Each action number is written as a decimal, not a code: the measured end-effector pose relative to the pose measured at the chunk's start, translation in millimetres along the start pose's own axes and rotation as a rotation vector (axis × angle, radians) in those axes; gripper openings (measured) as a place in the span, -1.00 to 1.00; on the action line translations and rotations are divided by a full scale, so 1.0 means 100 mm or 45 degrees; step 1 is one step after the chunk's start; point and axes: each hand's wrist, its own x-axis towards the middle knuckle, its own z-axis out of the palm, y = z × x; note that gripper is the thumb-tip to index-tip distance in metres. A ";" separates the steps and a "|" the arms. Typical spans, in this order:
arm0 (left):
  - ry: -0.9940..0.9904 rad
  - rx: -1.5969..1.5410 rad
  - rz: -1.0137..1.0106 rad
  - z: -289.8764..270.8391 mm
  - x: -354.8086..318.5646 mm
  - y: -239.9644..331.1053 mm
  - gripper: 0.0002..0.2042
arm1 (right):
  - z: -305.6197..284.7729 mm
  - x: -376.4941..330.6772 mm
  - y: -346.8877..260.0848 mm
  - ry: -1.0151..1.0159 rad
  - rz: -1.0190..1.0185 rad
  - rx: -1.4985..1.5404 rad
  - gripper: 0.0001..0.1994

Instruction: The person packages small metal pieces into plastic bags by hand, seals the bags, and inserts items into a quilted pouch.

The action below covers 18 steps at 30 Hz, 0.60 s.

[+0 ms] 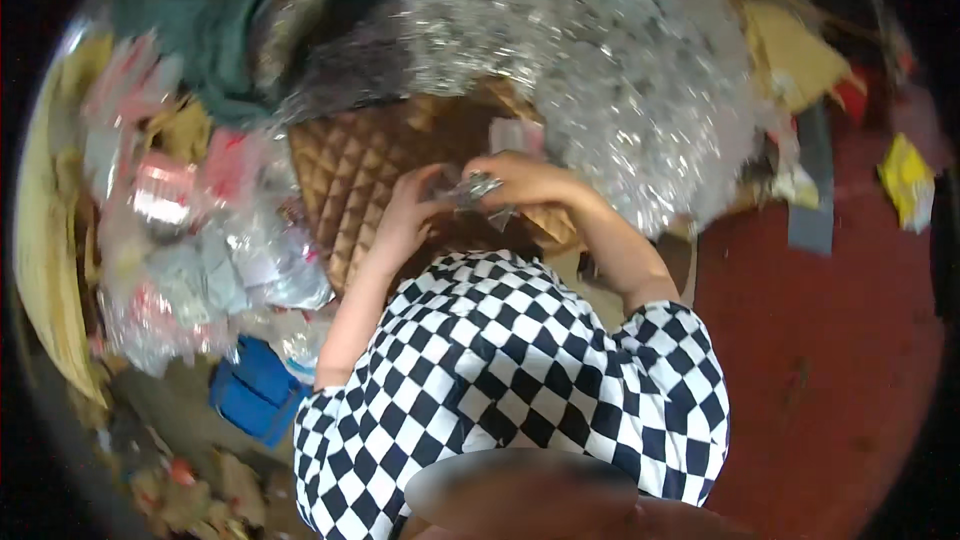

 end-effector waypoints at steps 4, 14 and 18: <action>-0.160 -0.020 0.085 0.20 -0.05 0.38 -0.55 | 0.35 -0.35 0.04 0.389 -0.228 0.141 -0.59; -0.482 -0.156 0.092 0.53 -0.03 0.75 -0.74 | 0.80 -0.90 -0.31 0.422 -0.081 -0.860 -0.62; -0.552 -0.238 0.133 0.64 0.00 0.89 -0.70 | 0.91 -1.09 -0.40 0.659 -0.096 -0.599 -0.68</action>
